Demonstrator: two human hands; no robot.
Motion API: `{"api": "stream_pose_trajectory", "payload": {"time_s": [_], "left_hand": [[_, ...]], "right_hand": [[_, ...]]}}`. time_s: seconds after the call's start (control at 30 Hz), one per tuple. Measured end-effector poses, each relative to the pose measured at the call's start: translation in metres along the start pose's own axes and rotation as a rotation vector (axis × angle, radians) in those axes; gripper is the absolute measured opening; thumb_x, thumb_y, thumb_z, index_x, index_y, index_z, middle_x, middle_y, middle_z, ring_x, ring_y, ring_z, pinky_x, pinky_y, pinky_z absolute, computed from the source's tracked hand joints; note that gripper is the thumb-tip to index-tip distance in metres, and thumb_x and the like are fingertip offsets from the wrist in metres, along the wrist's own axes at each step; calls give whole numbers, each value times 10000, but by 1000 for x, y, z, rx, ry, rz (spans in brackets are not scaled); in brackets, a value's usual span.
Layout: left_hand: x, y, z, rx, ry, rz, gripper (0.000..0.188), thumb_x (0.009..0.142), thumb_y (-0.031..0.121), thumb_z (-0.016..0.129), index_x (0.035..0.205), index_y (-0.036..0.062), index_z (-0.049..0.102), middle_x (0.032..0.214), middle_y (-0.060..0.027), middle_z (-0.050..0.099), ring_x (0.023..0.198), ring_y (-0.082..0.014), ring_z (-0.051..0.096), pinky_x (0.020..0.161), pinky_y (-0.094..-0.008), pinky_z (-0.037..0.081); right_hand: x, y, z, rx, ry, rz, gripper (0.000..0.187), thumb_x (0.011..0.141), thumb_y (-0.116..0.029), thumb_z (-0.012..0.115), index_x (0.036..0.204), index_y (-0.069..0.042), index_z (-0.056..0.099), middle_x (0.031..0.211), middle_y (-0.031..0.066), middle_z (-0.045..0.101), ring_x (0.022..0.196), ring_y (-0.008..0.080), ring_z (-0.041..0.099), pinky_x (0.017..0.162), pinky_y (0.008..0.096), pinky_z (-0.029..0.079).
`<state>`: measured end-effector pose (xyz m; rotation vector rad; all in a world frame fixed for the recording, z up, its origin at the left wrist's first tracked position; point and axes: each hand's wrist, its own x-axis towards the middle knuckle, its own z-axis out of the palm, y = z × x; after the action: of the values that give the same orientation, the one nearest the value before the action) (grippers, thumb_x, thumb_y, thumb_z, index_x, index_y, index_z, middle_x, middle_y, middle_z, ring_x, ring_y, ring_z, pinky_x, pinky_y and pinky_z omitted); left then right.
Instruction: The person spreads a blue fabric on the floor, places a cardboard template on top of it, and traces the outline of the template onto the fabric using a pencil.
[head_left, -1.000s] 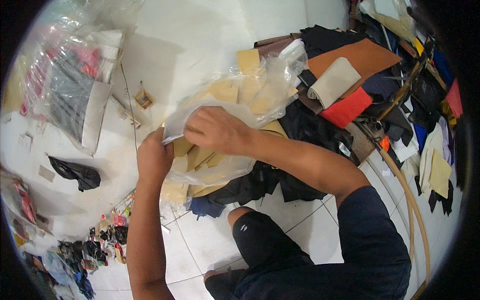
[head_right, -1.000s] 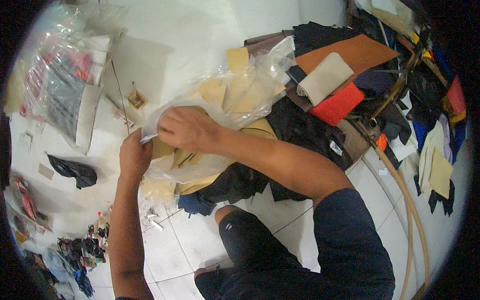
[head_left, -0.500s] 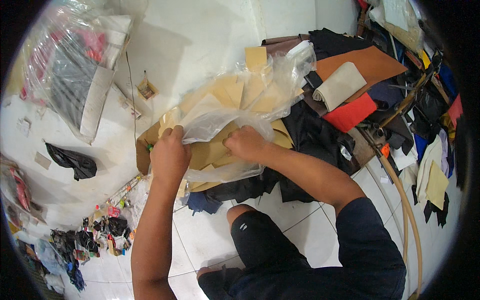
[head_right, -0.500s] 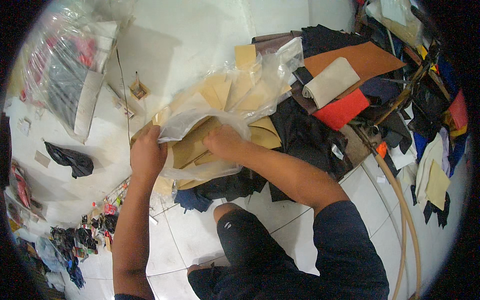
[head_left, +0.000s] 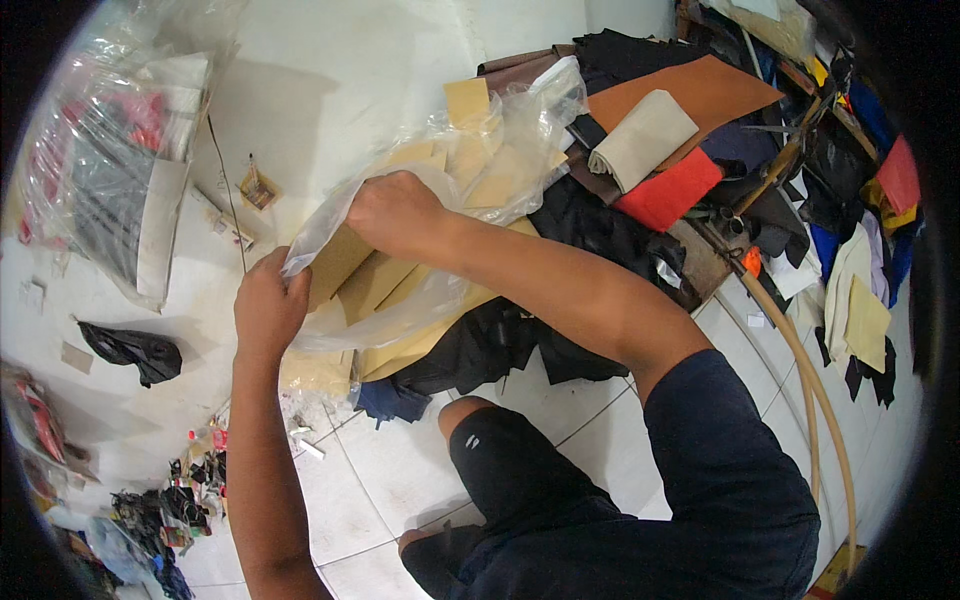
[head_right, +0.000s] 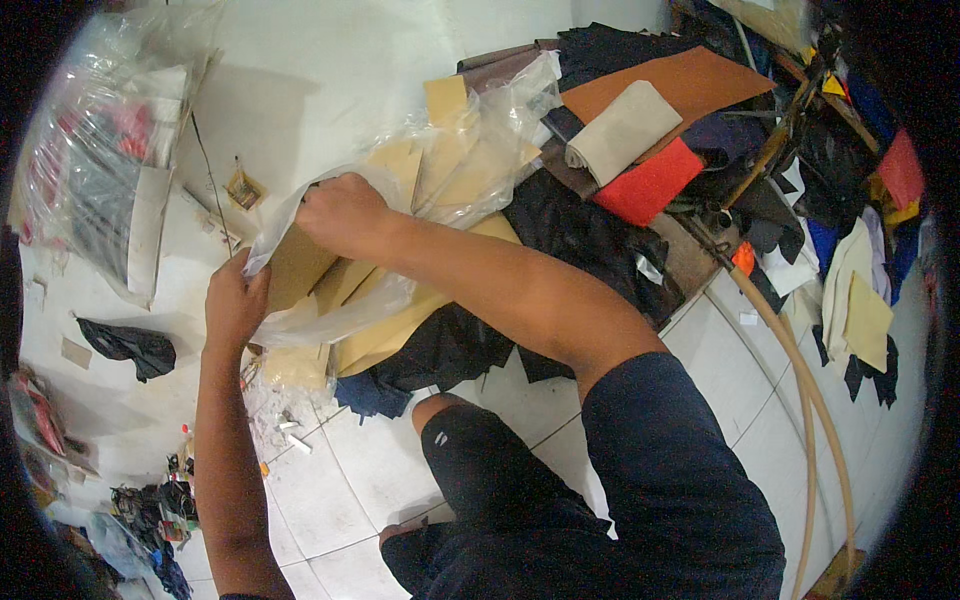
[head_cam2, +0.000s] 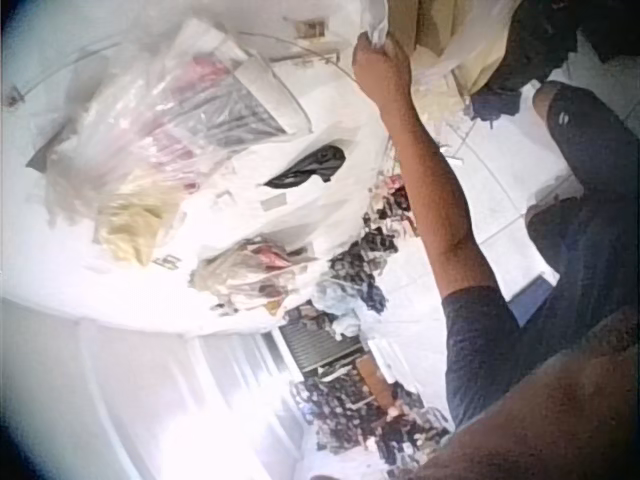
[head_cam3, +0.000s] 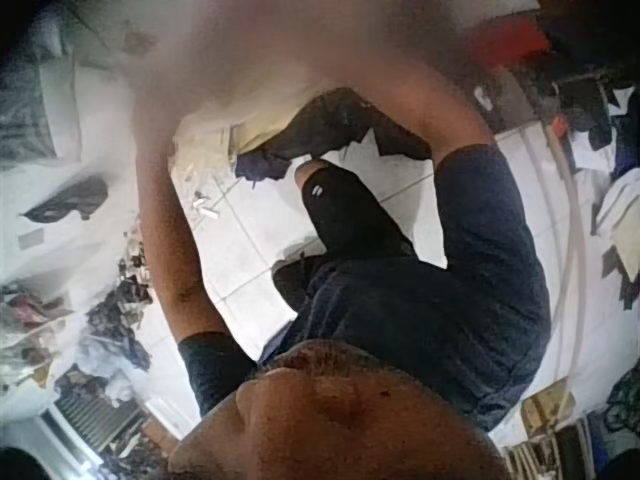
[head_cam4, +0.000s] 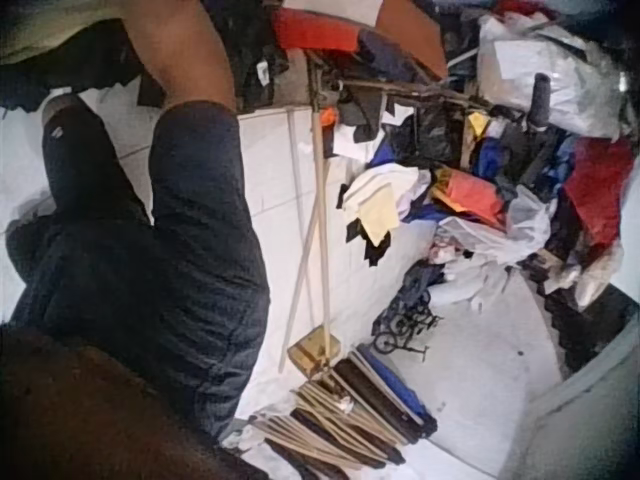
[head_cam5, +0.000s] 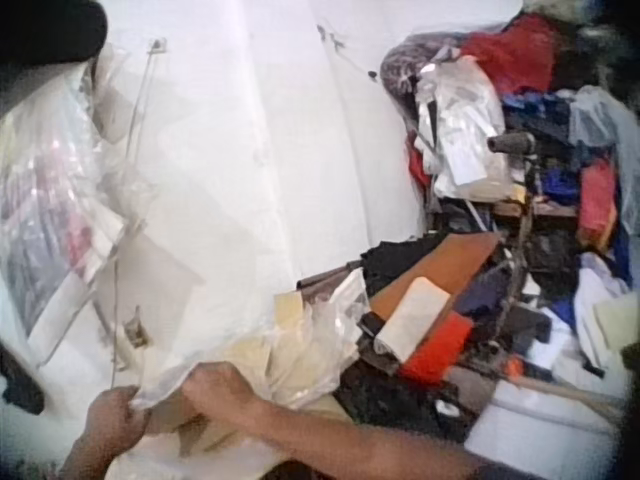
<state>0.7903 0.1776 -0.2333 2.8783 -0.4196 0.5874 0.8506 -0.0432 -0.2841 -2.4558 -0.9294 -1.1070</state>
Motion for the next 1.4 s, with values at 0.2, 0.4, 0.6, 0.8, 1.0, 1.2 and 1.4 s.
{"api": "stream_pose_trajectory", "payload": {"time_s": [0.2, 0.4, 0.6, 0.8, 1.0, 1.2, 1.4], "left_hand": [[6, -4, -4, -9, -60, 30, 323, 883, 243, 688, 1105, 9, 702, 976, -261, 708, 924, -454, 675, 806, -517, 531], [6, -11, 9, 1, -10, 36, 317, 893, 227, 709, 1123, 9, 699, 973, -258, 709, 934, -447, 677, 822, -505, 536], [-5, -10, 50, 96, -82, 135, 635, 842, 476, 787, 1264, 27, 635, 1188, -227, 673, 1060, -414, 674, 882, -505, 547], [-5, -19, 123, -312, -215, 116, 890, 768, 642, 794, 1356, 5, 593, 1329, -225, 615, 1257, -404, 580, 1055, -468, 479], [-8, -21, 163, -395, -331, -21, 883, 821, 662, 728, 1378, -7, 581, 1383, -265, 577, 1301, -430, 542, 1097, -469, 448], [-56, -7, 166, -428, 1, -121, 714, 916, 494, 724, 1451, 63, 531, 1453, -248, 532, 1350, -419, 511, 1137, -453, 415], [-137, -37, 98, -951, 30, -394, 646, 931, 338, 756, 1437, 11, 521, 1409, -197, 575, 1331, -316, 535, 1110, -425, 429]], "right_hand": [[6, -1, 5, -20, -15, -9, 85, 769, -106, 657, 799, -53, 715, 771, 166, 725, 745, 327, 742, 628, 449, 588], [4, -1, 9, 28, -21, 34, 130, 795, -124, 651, 846, -48, 744, 847, 173, 751, 795, 327, 755, 683, 460, 604], [-38, 13, 11, 38, -179, -161, 187, 852, -154, 625, 985, -79, 733, 943, 189, 744, 902, 371, 736, 787, 491, 590], [-85, 14, -23, 186, -609, 91, 233, 859, -95, 605, 1080, -84, 679, 982, 198, 717, 967, 409, 699, 828, 505, 548], [-155, 48, -31, 95, -381, 33, 323, 762, -114, 715, 1075, -60, 658, 999, 152, 695, 1000, 391, 669, 890, 491, 526], [-115, 23, -111, -57, 75, -81, 353, 735, -136, 777, 1061, -56, 670, 1028, 141, 698, 967, 350, 662, 895, 502, 516], [-42, 16, -199, -179, 117, 141, 232, 892, -141, 702, 1105, -60, 657, 957, 151, 711, 893, 357, 685, 829, 446, 519]]}}
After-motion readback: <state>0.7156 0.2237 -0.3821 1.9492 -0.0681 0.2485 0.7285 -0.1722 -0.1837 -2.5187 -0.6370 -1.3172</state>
